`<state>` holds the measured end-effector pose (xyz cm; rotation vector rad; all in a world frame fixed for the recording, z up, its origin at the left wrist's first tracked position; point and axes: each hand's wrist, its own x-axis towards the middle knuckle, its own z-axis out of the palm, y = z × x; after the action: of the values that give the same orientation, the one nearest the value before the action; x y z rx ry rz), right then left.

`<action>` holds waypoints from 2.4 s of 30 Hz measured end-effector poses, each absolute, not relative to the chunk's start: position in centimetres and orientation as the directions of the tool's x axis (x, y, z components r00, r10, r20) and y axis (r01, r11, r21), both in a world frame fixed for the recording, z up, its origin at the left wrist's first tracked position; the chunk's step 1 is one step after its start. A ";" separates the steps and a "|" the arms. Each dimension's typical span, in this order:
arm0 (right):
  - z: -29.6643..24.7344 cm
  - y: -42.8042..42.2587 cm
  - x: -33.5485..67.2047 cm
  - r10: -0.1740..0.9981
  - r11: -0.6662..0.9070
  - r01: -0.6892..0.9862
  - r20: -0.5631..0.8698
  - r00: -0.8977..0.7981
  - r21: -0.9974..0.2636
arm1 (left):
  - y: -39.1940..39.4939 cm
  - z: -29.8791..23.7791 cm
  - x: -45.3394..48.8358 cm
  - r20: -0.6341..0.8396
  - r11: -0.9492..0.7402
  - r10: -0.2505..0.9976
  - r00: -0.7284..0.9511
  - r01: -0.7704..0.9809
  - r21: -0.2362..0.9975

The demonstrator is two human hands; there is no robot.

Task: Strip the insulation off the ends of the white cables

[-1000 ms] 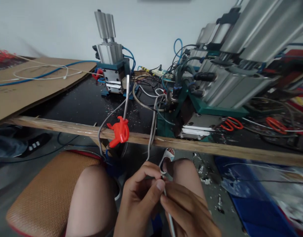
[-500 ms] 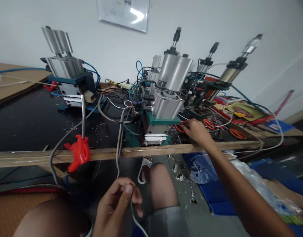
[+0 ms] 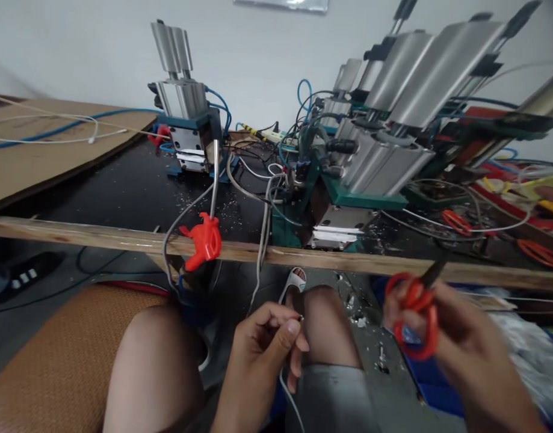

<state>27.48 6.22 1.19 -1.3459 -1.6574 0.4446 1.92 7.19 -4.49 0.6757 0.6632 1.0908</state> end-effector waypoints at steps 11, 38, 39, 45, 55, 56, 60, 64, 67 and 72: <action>-3.3 2.1 17.3 0.893 0.362 0.724 0.442 -0.088 -0.587 | 6.7 -3.9 1.6 -0.138 0.347 0.926 0.351 -0.648 0.678; -3.8 3.3 17.8 0.746 0.555 0.761 0.605 -0.276 -0.337 | 6.6 -3.8 1.7 -0.121 0.368 0.917 0.380 -0.693 0.620; -3.7 3.5 17.9 0.745 0.557 0.765 0.603 -0.287 -0.324 | 6.6 -3.8 1.6 -0.115 0.366 0.917 0.381 -0.693 0.621; -2.9 3.8 18.4 0.715 0.586 0.774 0.604 -0.353 -0.242 | 6.8 -4.1 1.4 -0.091 0.347 0.921 0.378 -0.696 0.628; -1.7 3.5 18.9 0.726 0.588 0.788 0.549 -0.414 -0.183 | 6.7 -3.5 1.0 -0.142 0.323 0.934 0.329 -0.602 0.730; -1.7 3.5 18.9 0.728 0.585 0.792 0.545 -0.417 -0.175 | 6.7 -3.4 1.0 -0.140 0.310 0.938 0.318 -0.583 0.751; -1.8 3.4 18.9 0.739 0.567 0.808 0.535 -0.410 -0.163 | 6.5 -3.4 1.1 -0.112 0.227 0.960 0.258 -0.480 0.848; -2.0 3.3 19.2 0.710 0.579 0.805 0.563 -0.422 -0.127 | 6.4 -3.4 0.9 -0.061 0.168 0.959 0.277 -0.382 0.909; -2.1 3.4 19.8 0.641 0.617 0.786 0.607 -0.470 -0.042 | 5.9 -3.0 0.6 0.027 0.055 0.962 0.271 -0.293 0.955; -2.2 3.5 21.4 0.532 0.592 0.786 0.647 -0.546 0.177 | 4.5 -1.9 0.9 0.094 -0.067 0.967 0.236 -0.121 0.990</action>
<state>21.40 3.50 -2.21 -1.0437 -2.2796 -0.6203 0.95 4.55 -1.89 1.2900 0.9090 1.1363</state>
